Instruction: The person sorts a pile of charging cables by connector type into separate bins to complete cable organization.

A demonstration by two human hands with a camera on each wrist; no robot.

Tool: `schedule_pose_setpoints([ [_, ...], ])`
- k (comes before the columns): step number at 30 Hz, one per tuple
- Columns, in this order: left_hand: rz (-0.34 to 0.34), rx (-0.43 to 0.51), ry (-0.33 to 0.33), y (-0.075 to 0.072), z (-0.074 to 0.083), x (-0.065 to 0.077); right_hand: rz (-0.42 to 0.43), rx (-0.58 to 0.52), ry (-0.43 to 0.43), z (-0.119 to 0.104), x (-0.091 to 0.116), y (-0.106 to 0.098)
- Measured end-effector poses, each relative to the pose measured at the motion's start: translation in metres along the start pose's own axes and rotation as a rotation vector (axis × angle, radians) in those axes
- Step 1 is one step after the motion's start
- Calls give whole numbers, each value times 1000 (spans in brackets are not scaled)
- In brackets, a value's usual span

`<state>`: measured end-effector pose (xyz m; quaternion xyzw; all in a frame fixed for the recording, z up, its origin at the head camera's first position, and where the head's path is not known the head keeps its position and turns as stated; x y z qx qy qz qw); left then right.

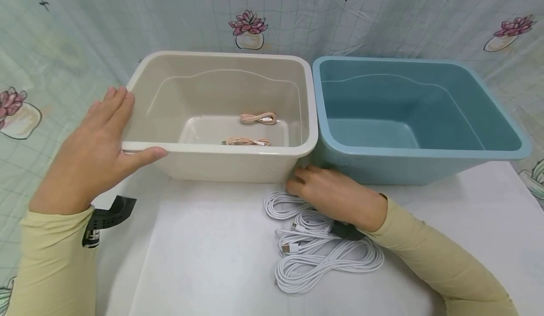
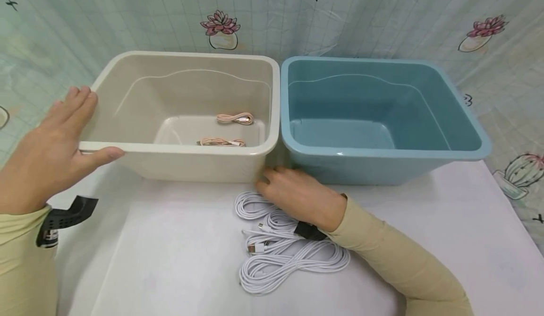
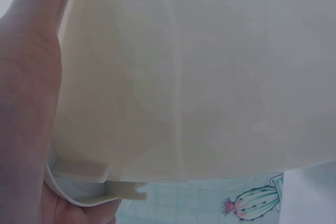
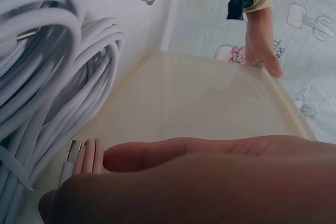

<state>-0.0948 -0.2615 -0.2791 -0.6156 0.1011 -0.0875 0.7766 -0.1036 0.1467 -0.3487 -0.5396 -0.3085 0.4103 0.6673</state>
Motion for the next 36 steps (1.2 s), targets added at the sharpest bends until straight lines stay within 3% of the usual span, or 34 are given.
schedule_pose_setpoints([
  [10,-2,7,-5,-1,1,0,-34,-66,-13,-1,1,-9],
  [20,-2,9,-9,0,0,0,20,-56,-37,-3,2,-12],
  [36,-5,6,3,0,0,0,86,-172,-146,-7,3,-27],
])
Point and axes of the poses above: each hand's wrist, its own x-axis away from the middle knuckle, its own y-axis out of the palm, z = x × y, the point moved 1 cm from there along -x, towards the middle knuckle, and after that the axes turned 11 degrees about -z, right-handed, at the moved point
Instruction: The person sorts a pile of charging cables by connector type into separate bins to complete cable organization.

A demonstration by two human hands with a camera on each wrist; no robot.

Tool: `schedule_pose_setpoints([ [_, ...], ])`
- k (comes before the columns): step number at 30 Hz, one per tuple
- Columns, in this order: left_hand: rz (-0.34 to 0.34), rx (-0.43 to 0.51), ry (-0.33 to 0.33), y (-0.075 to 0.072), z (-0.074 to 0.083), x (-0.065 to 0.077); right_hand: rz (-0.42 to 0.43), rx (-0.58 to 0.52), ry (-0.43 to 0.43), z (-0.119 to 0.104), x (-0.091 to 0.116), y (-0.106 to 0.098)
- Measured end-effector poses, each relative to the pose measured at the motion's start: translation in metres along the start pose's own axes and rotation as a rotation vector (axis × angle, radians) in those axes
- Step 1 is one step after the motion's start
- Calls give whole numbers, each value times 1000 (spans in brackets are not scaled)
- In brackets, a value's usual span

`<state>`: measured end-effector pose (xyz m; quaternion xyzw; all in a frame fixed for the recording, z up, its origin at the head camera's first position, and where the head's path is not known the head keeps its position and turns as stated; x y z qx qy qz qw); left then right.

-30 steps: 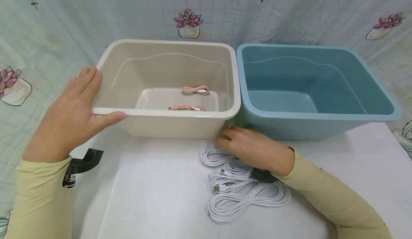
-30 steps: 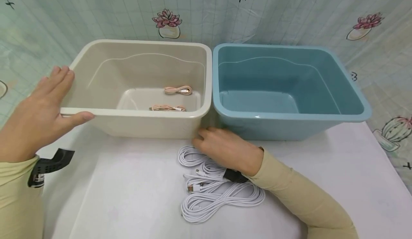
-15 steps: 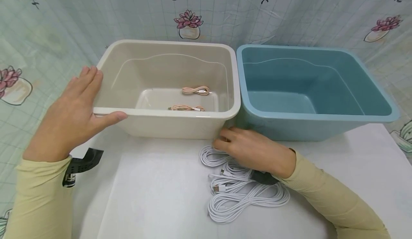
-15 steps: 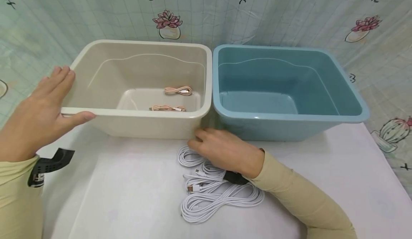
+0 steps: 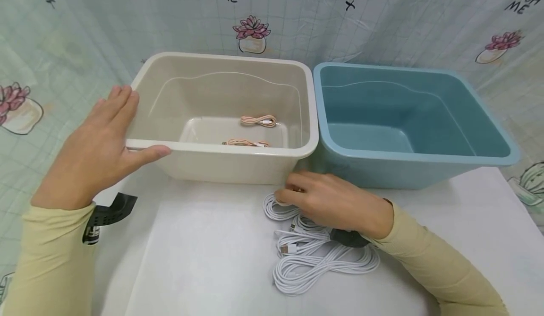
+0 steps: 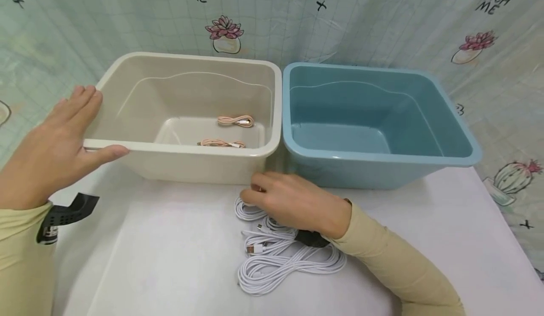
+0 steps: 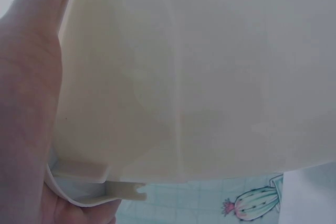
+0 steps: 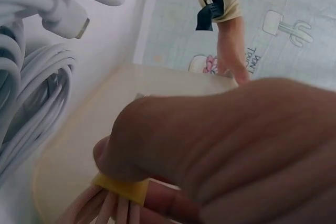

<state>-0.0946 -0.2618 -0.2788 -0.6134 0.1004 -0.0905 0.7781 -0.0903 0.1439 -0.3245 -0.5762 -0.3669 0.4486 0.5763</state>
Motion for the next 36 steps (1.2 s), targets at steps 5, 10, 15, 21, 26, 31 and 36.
schedule_pose_setpoints([
  [5,3,-7,5,-2,1,0,46,-38,-52,0,2,-9],
  [10,-5,-3,-8,-1,1,-1,131,-92,-125,1,3,-19],
  [15,-15,11,-10,1,0,-1,189,-136,-173,2,2,-29],
  [21,-18,5,-5,1,0,0,188,-197,-221,2,-1,-44],
  [26,-10,-4,-9,-1,1,1,173,-187,-226,1,-3,-59],
  [31,-5,-6,-10,-3,2,2,170,-197,-222,1,-6,-72],
  [36,0,-7,-11,-3,2,2,186,-258,-241,2,-11,-79],
])
Point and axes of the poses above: each hand's wrist, its own x-axis away from the middle knuckle, its own y-axis out of the palm, z = x × y, the point moved 1 cm from there along -x, towards the middle knuckle, and after that the axes turned 11 degrees about -z, right-handed, at the moved point
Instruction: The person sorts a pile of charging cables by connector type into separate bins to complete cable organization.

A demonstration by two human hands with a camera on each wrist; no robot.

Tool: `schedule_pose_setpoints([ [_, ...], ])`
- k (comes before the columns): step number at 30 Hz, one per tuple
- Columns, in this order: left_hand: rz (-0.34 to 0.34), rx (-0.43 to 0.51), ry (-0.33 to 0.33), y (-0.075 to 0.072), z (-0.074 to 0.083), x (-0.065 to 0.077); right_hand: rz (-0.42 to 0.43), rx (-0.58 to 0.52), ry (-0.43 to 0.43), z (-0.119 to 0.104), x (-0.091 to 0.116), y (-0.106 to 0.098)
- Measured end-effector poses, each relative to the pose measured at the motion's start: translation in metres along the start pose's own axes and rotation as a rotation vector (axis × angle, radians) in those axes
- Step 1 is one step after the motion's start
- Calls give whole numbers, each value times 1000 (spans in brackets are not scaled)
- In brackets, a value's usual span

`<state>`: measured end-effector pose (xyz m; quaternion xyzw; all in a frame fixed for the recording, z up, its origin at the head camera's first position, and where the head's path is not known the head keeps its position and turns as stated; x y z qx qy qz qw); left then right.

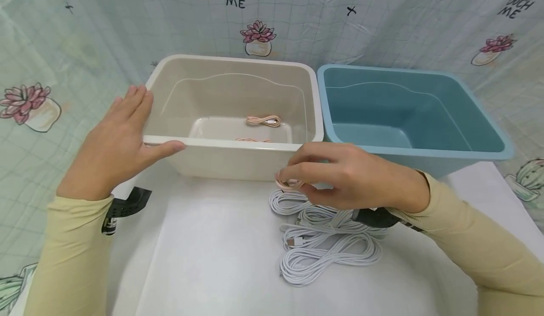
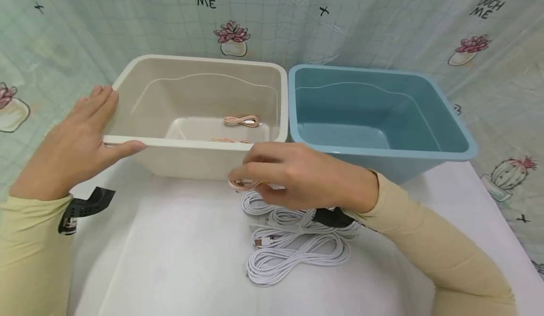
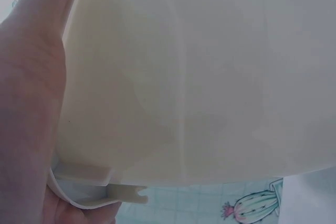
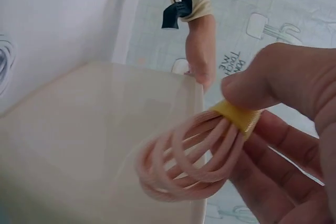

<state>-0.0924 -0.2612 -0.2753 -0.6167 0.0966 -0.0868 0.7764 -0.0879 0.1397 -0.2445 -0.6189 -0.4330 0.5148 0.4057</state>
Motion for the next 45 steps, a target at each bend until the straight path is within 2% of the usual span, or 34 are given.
schedule_pose_setpoints([
  [6,-6,-4,-9,1,-2,1,43,-97,-7,4,-7,-9],
  [15,-14,-13,-9,2,-3,0,182,-130,-11,10,-20,-28],
  [20,-21,-14,-5,2,-4,-1,233,-190,26,16,-28,-39],
  [30,-5,-24,10,2,-3,-2,262,-438,56,32,-42,-57],
  [39,-1,-21,12,1,-1,-2,277,-421,233,47,-50,-61],
  [45,8,-21,16,1,-1,-1,267,-424,362,59,-63,-61],
])
Point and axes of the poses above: each hand's wrist, its own x-axis away from the middle knuckle, its own y-axis out of the palm, z = x × y, the point moved 1 cm from there along -x, towards the middle knuckle, and after that the axes turned 11 degrees about -z, right-handed, at the moved point
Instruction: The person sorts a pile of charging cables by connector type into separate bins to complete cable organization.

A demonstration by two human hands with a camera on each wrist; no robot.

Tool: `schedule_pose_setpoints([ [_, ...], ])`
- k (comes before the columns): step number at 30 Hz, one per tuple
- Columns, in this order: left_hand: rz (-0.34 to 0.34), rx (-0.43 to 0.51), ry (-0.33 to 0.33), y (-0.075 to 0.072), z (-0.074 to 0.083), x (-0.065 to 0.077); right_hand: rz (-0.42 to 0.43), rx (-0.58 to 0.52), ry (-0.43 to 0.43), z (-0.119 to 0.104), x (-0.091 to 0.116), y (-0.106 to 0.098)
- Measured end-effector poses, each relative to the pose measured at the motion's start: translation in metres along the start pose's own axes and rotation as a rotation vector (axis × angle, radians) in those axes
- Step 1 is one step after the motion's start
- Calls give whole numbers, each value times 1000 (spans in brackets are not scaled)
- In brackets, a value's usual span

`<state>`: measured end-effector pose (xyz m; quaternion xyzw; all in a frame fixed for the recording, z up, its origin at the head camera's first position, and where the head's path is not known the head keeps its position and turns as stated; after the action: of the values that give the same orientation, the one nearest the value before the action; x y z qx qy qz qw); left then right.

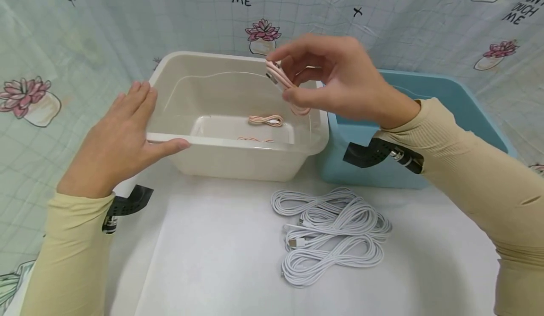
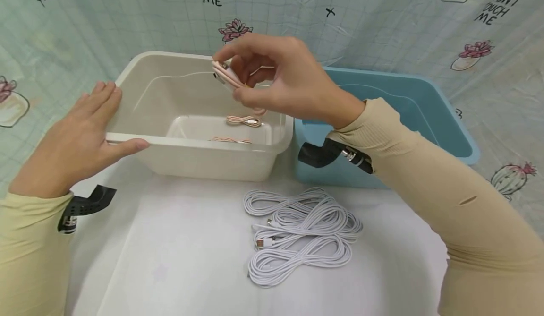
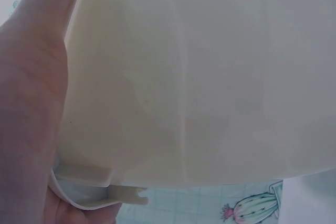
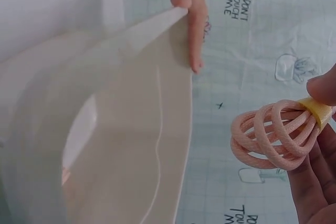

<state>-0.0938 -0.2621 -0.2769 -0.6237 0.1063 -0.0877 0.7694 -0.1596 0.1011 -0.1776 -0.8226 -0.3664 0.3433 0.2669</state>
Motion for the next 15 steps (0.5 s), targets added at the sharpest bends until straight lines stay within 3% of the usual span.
schedule_pose_setpoints([
  [15,-4,12,-14,1,-1,0,-21,9,216,20,-32,-7],
])
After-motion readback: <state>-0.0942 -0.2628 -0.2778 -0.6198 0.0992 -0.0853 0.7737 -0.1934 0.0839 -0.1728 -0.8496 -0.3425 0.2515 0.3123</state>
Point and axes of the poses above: each hand's wrist, its own x-axis away from the middle knuckle, its own y-axis out of the palm, z = x × y, the point moved 1 cm from there along -x, towards the middle knuckle, and after that the axes turned 11 degrees about -z, right-handed, at the moved point
